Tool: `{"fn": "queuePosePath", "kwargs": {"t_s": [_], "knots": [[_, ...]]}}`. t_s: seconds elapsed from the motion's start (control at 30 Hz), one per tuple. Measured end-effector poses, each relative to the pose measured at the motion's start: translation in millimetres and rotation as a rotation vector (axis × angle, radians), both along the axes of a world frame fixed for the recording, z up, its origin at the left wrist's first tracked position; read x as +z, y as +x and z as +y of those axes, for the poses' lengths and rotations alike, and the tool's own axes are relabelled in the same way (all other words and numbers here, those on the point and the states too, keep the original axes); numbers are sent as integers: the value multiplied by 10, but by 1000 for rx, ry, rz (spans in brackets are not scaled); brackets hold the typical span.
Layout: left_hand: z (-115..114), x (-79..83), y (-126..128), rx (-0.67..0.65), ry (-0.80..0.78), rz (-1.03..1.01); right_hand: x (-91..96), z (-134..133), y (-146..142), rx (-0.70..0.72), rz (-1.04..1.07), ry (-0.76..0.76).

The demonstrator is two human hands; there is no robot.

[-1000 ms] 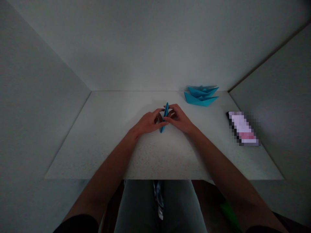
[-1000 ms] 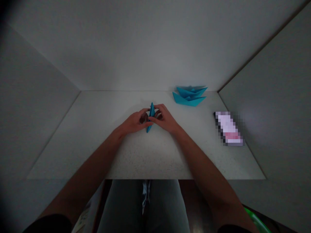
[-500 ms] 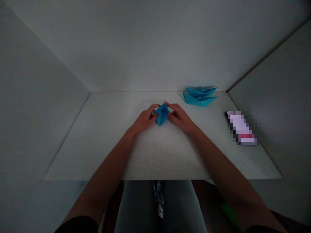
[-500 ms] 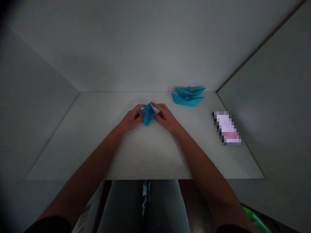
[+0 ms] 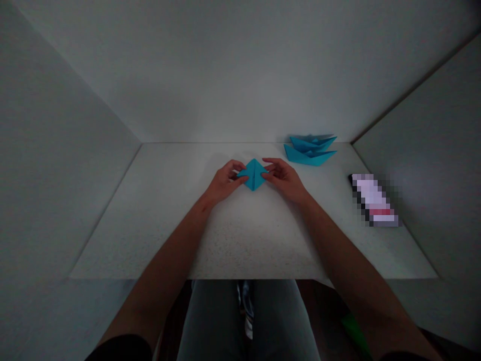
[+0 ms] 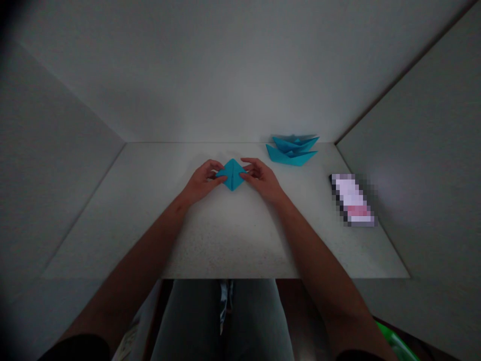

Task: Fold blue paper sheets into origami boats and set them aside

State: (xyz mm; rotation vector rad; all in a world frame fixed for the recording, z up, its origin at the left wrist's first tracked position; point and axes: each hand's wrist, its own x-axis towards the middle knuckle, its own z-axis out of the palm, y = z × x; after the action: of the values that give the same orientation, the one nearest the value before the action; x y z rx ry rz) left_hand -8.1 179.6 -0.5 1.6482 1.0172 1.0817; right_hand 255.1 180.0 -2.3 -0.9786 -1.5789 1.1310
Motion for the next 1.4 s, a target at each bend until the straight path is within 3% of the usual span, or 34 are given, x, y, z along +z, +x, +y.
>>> {"fn": "queuePosePath", "kwargs": {"t_s": [0.13,0.37,0.53,0.8,0.93,1.23,1.4], "knots": [[32,-36,-6,-13,30,40,45,-30,-10,-23,-95,-39],[21,42,7,-19,88,110,157,-73,-27,-86,-210,32],[43,45,16,51,61,-27,131,-10,-4,-153,-90,48],[207,-109,-21,244,-67,-375,92,66,43,-218,204,-99],[223,-129,-15,237,-127,-448,108,52,35,-187,203,-105],[87,0,20,69,-116,-214,152,-40,-36,-108,20,-58],[114,-39,16,144,-154,-237,222,-80,-36,-113,-45,-15]]}}
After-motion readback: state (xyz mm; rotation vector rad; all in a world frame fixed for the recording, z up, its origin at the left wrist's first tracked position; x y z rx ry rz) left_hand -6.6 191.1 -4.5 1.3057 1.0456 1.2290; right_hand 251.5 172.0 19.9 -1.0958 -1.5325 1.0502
